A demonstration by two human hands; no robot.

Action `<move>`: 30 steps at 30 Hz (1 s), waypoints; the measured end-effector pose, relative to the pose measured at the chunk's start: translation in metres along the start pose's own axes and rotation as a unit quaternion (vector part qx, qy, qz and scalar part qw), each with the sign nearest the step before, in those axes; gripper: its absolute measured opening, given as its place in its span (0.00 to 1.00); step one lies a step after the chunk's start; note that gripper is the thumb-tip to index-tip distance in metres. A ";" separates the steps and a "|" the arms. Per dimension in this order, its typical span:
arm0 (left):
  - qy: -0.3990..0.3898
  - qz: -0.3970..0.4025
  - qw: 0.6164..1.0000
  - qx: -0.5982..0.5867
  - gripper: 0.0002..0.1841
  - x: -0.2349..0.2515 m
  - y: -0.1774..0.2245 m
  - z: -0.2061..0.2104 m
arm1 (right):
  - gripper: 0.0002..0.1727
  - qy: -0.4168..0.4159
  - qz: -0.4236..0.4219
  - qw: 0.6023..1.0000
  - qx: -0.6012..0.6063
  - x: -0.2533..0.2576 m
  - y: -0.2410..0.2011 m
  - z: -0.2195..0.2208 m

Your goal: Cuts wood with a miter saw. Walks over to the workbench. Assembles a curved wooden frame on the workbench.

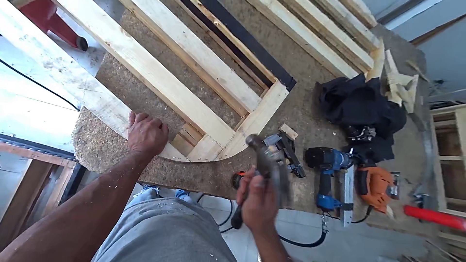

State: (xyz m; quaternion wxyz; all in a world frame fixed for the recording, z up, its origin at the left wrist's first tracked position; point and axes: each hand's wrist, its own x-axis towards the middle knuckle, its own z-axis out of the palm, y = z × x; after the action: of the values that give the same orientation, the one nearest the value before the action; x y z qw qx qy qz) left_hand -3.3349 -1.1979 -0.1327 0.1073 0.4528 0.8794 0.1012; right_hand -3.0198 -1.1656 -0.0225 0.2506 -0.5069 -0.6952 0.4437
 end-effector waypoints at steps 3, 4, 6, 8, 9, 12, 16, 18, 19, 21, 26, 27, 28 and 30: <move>-0.005 0.003 1.000 -0.002 0.25 -0.002 0.000 0.000 | 0.30 -0.133 0.189 0.962 -0.149 0.012 0.037 0.011; -0.004 0.004 1.000 -0.006 0.25 -0.002 0.000 -0.001 | 0.30 -0.153 0.213 0.948 -0.182 0.021 0.025 0.004; -0.004 0.007 1.000 -0.009 0.25 -0.002 0.000 -0.003 | 0.28 -0.086 0.135 0.971 -0.175 0.013 -0.011 -0.014; -0.002 0.008 1.000 -0.007 0.26 -0.002 0.001 -0.002 | 0.30 0.019 -0.010 0.997 -0.078 0.001 -0.043 -0.024; -0.003 0.007 1.000 -0.007 0.26 -0.003 0.001 -0.002 | 0.31 0.048 -0.056 0.997 -0.022 -0.004 -0.045 -0.021; -0.001 0.007 1.000 -0.009 0.26 -0.003 0.000 -0.002 | 0.34 0.007 0.006 0.999 -0.031 -0.012 0.023 0.011; -0.013 0.009 1.000 -0.003 0.26 0.002 0.000 -0.004 | 0.29 -0.066 0.148 0.967 -0.196 0.011 -0.001 -0.003; -0.021 0.009 1.000 -0.002 0.26 -0.004 0.000 -0.003 | 0.30 0.035 0.024 0.991 -0.125 0.003 -0.042 -0.018; -0.014 0.010 1.000 -0.006 0.26 -0.001 0.000 -0.003 | 0.31 0.076 -0.031 0.993 -0.081 0.003 -0.054 -0.019; -0.008 0.013 1.000 -0.010 0.26 -0.002 0.000 -0.003 | 0.33 0.093 -0.066 0.993 -0.034 -0.006 -0.034 -0.003; -0.007 0.017 1.000 -0.004 0.27 -0.001 -0.002 -0.001 | 0.28 -0.072 0.172 0.961 -0.205 0.004 0.009 0.021; -0.006 0.015 1.000 -0.002 0.27 0.000 -0.002 -0.001 | 0.28 -0.030 0.117 0.977 -0.177 0.002 -0.007 0.014; -0.010 0.014 1.000 -0.001 0.27 -0.002 -0.003 -0.001 | 0.28 0.020 0.045 0.991 -0.125 -0.001 -0.023 0.007; -0.006 0.015 1.000 -0.003 0.26 -0.001 -0.002 -0.001 | 0.31 0.085 -0.053 0.995 -0.004 -0.002 -0.038 0.003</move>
State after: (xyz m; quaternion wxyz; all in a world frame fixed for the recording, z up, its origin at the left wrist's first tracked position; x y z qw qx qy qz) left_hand -3.3365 -1.2000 -0.1327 0.1125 0.4661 0.8715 0.1026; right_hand -3.0400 -1.1724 0.0092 0.3302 -0.5061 -0.6991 0.3822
